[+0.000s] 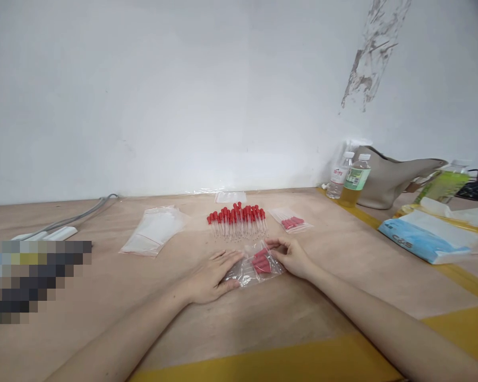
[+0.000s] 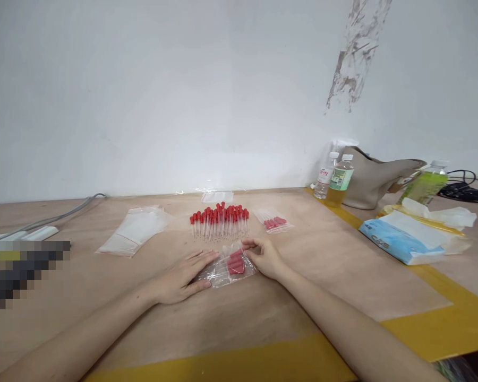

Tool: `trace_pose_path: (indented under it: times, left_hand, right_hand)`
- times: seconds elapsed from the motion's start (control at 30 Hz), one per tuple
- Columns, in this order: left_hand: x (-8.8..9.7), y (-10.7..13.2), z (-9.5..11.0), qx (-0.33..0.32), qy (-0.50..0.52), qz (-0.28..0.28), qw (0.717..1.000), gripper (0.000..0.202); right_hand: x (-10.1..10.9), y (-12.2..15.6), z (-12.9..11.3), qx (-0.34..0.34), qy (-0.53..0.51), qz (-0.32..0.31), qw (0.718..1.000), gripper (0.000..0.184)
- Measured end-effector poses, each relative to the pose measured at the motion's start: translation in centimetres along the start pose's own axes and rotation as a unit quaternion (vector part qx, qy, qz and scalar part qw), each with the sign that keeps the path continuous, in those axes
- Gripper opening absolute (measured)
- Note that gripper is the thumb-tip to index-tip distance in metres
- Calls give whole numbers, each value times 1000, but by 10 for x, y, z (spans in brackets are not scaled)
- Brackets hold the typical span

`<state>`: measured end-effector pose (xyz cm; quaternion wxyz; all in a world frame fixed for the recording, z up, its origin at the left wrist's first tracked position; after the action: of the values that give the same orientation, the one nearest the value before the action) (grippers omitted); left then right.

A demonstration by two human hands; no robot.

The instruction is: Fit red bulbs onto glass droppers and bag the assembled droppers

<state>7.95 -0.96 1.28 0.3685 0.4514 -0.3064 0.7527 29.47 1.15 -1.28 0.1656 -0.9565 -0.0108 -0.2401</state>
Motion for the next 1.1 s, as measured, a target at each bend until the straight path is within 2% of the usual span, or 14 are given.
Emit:
trace_pose_path:
  times: [0.17, 0.27, 0.37, 0.57, 0.73, 0.87, 1.1]
  left_hand:
    - [1, 1, 1, -2, 0, -1, 1000, 54]
    - [2, 0, 3, -5, -3, -3, 1000, 55]
    - [3, 0, 5, -6, -3, -4, 1000, 54]
    - [2, 0, 3, 8, -10, -15, 1000, 54]
    - [-1, 2, -2, 18, -18, -20, 999, 51]
    - [-1, 1, -1, 5, -17, -18, 1000, 45]
    - [0, 1, 0, -3, -12, -15, 1000, 38]
  right_hand:
    - [-4, 3, -3, 17, -66, -102, 992, 42]
    - [0, 2, 0, 46, -41, -100, 993, 43]
    - [2, 2, 5, 42, -29, -77, 996, 40]
    - [-1, 5, 2, 30, -43, -130, 990, 34]
    - [5, 6, 4, 28, -35, -124, 991, 32]
    - [8, 7, 2, 52, -39, -130, 989, 29]
    - [10, 11, 2, -4, -93, -233, 968, 27]
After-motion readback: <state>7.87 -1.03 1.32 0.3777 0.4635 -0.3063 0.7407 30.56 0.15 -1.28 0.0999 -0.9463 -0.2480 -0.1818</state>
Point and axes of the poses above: each hand's wrist, its own y-axis away from the middle knuckle, its own x-axis out of the back of the hand, z = x × y, the point moved 4 cm from there along -y, towards the middle knuckle, and after that the axes turned 9 degrees about y, right-handed, at the moved point
